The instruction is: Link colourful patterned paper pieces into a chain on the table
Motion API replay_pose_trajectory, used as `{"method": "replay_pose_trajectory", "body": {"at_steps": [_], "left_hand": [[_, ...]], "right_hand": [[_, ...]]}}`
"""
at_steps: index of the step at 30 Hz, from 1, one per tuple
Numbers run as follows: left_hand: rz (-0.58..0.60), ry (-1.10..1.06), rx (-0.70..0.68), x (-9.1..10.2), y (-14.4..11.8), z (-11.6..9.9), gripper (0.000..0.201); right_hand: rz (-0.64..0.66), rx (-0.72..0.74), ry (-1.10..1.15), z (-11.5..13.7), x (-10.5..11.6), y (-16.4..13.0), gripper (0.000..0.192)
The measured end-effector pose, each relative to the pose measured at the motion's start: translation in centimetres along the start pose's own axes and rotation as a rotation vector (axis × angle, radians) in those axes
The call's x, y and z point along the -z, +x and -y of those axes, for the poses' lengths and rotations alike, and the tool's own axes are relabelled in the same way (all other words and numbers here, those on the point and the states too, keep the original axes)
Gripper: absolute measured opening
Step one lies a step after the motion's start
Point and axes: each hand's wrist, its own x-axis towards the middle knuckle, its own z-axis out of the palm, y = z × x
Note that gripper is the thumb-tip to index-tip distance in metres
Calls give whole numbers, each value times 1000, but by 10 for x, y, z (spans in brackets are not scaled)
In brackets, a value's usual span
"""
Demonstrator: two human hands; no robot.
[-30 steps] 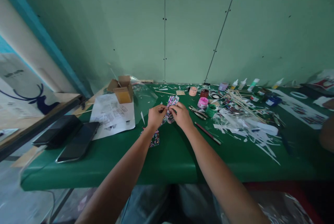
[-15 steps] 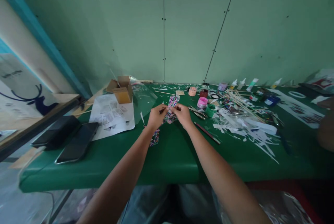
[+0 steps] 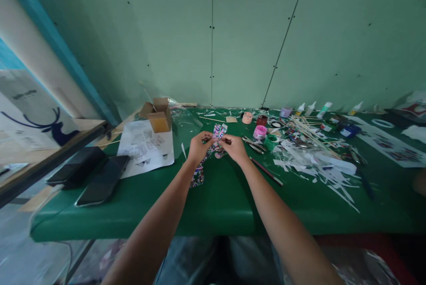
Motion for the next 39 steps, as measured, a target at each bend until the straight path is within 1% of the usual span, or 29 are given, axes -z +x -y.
{"method": "replay_pose_trajectory", "body": {"at_steps": [3, 5, 8, 12, 15, 19, 21, 23, 25, 26, 28, 32, 36, 39], "left_hand": [[35, -6, -28, 0, 0, 0, 18], [68, 9, -44, 0, -1, 0, 16], [79, 39, -42, 0, -2, 1, 14], [67, 76, -54, 1, -1, 4, 11], [72, 77, -62, 2, 0, 6, 10], [43, 117, -58, 1, -1, 3, 8], [32, 134, -50, 0, -1, 2, 9], [28, 139, -42, -1, -1, 3, 13], [51, 155, -39, -1, -1, 5, 21], [71, 178, -47, -1, -1, 6, 23], [107, 234, -90, -1, -1, 7, 22], [109, 305, -179, 0, -1, 5, 19], [127, 367, -150, 0, -1, 5, 20], [114, 371, -108, -2, 0, 9, 21]], "right_hand": [[-26, -11, 36, 1, 0, -1, 27], [-25, -53, 37, 0, 0, -1, 33], [4, -125, 43, -4, 0, -1, 37], [57, -159, 53, -5, 0, 0, 37], [53, -147, -5, -4, -1, 0, 37], [-19, -83, -76, -6, -3, 2, 32], [-46, -72, -91, -8, -4, 2, 33], [-63, -82, -102, -10, -4, 3, 36], [-68, -78, -117, -10, -4, 3, 39], [-70, -64, -127, -9, -3, 3, 40], [-73, -32, -145, -7, -2, 3, 44], [-83, -48, -150, -8, -1, 4, 48], [-63, -62, -174, -13, -2, 5, 49], [-71, -35, -248, -15, -4, 4, 45]]}}
